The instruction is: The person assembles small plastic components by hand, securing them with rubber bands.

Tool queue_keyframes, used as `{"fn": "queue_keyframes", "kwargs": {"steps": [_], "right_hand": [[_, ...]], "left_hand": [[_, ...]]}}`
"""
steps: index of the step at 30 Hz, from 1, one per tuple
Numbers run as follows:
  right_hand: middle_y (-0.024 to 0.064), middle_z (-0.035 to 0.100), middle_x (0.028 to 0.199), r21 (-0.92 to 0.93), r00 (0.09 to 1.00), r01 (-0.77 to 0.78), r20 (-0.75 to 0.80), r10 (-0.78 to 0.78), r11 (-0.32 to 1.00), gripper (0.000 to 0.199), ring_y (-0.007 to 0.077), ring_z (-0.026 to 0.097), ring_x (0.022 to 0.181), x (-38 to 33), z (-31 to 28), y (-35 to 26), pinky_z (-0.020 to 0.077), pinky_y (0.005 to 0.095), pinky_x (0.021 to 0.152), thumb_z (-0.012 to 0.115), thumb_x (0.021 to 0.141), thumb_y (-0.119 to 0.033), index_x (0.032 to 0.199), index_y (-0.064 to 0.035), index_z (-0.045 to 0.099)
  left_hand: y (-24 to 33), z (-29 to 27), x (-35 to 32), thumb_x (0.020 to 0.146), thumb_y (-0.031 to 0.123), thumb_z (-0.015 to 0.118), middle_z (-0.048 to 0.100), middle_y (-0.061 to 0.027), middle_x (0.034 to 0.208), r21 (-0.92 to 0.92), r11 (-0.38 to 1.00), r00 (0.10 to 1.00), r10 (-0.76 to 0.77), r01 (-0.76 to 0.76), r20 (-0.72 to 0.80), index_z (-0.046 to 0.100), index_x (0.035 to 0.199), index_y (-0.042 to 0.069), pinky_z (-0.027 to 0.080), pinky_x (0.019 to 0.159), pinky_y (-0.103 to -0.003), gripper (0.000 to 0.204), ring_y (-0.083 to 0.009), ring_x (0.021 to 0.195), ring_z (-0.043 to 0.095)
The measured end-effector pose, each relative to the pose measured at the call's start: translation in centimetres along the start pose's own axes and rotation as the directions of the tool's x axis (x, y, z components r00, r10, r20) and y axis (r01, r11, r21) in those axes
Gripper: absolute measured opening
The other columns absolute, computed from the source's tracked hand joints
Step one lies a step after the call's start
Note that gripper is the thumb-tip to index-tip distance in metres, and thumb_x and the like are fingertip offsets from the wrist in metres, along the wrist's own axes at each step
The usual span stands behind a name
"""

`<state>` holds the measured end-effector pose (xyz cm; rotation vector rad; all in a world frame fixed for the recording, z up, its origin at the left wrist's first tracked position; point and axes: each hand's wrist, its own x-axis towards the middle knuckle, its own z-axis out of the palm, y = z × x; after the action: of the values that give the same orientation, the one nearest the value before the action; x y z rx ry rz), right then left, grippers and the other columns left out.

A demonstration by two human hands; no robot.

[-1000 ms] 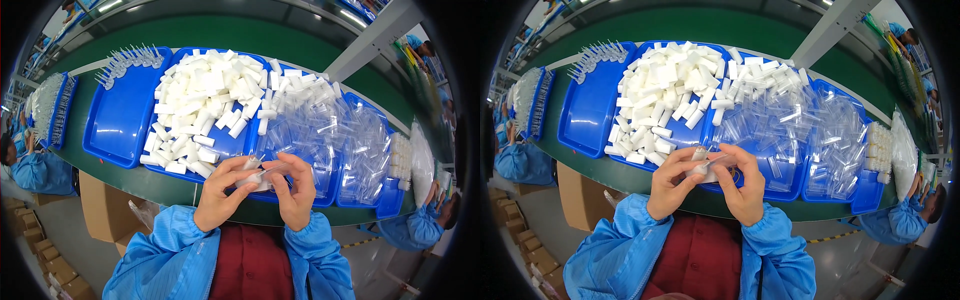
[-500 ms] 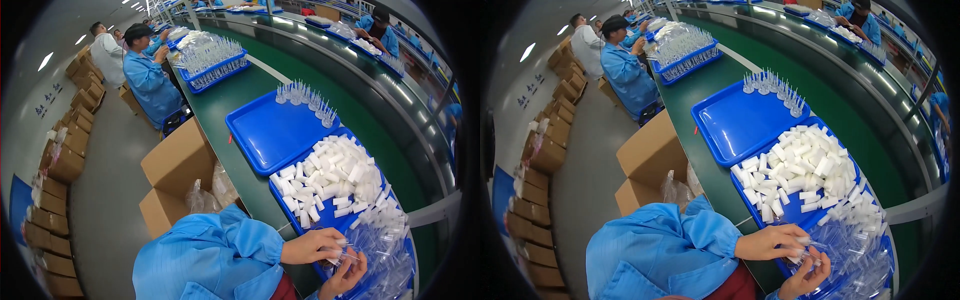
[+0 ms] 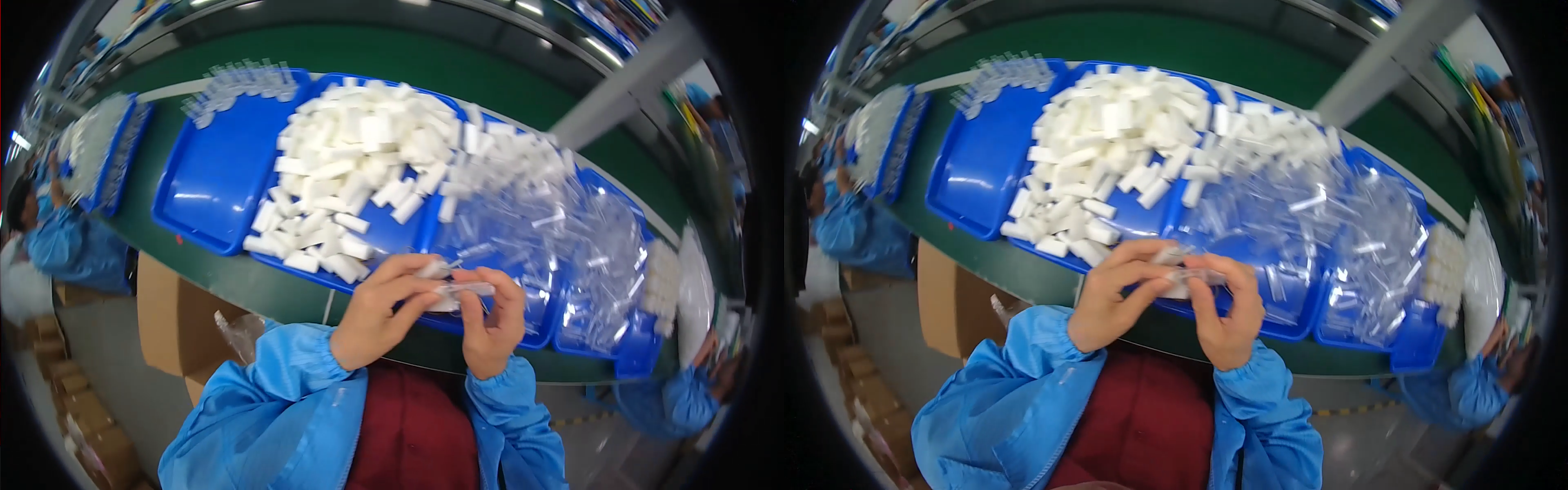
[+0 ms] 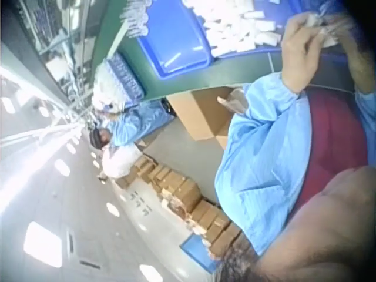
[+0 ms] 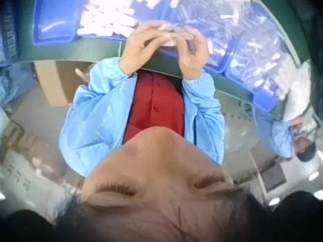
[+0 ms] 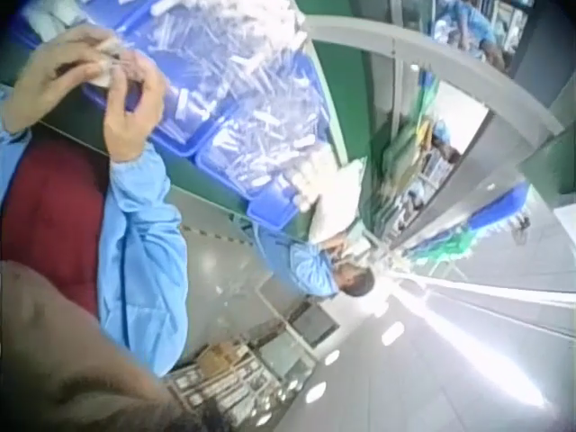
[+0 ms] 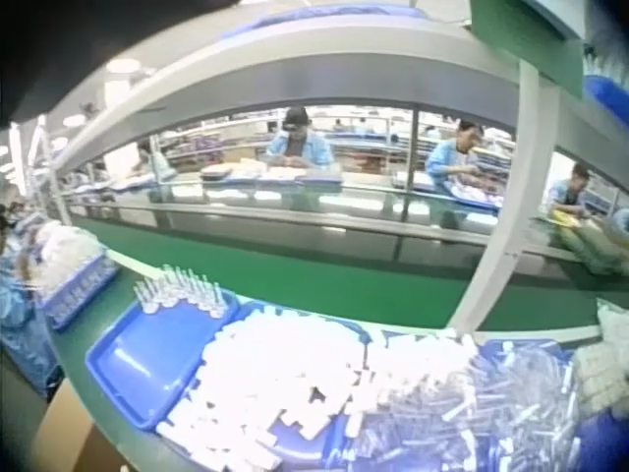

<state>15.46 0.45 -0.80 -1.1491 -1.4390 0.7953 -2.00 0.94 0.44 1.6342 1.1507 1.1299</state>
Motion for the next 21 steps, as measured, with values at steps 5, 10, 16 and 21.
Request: {"fn": "queue_keyframes", "kwargs": {"steps": [5,10,16,21], "right_hand": [[0.0118,0.073,0.105,0.036,0.999,-0.034,-0.006,0.034,0.999,0.034,0.0206,0.066,0.094,-0.7,-1.5,0.4,0.0514,0.0301,0.084,0.069,0.090,-0.001,0.122,-0.0022,0.057],[0.0099,0.074,0.106,-0.015,1.000,0.002,-0.008,-0.002,1.000,0.033,0.0193,0.065,0.093,-0.7,-1.6,-0.5,0.0487,0.0314,0.088,0.069,0.090,-0.002,0.122,-0.0034,0.059],[0.0082,0.074,0.104,0.041,0.994,-0.103,0.031,0.102,0.994,0.032,0.0209,0.064,0.093,0.0,-1.8,-0.6,0.0401,0.0346,0.095,0.070,0.089,-0.005,0.120,-0.0045,0.062],[0.0091,0.073,0.106,-0.029,0.997,-0.057,0.049,0.059,0.998,0.032,0.0208,0.063,0.097,0.8,-1.7,-0.8,0.0425,0.0346,0.093,0.070,0.088,-0.005,0.119,-0.0043,0.063]], "left_hand": [[0.5,1.2,0.5,0.087,0.001,0.071,0.062,-0.0163,0.123,0.040,0.998,0.998,0.039,-0.042,0.058,0.071,0.106,0.000,0.052,0.090,-0.035,0.019,-0.0317,0.108,0.064],[0.9,1.7,0.1,0.086,-0.001,0.070,0.062,-0.0175,0.126,0.114,0.992,0.999,0.042,-0.044,0.020,0.073,0.106,0.000,0.050,0.094,-0.035,0.020,-0.0302,0.112,0.063],[0.7,1.7,0.1,0.086,-0.001,0.071,0.062,-0.0176,0.126,0.068,0.998,1.000,-0.015,0.015,-0.009,0.072,0.108,0.000,0.052,0.092,-0.036,0.022,-0.0317,0.111,0.063],[0.3,1.7,0.1,0.089,0.001,0.069,0.061,-0.0178,0.128,-0.021,0.997,0.997,-0.076,0.076,-0.002,0.072,0.109,0.000,0.052,0.091,-0.034,0.020,-0.0293,0.112,0.063]]}}
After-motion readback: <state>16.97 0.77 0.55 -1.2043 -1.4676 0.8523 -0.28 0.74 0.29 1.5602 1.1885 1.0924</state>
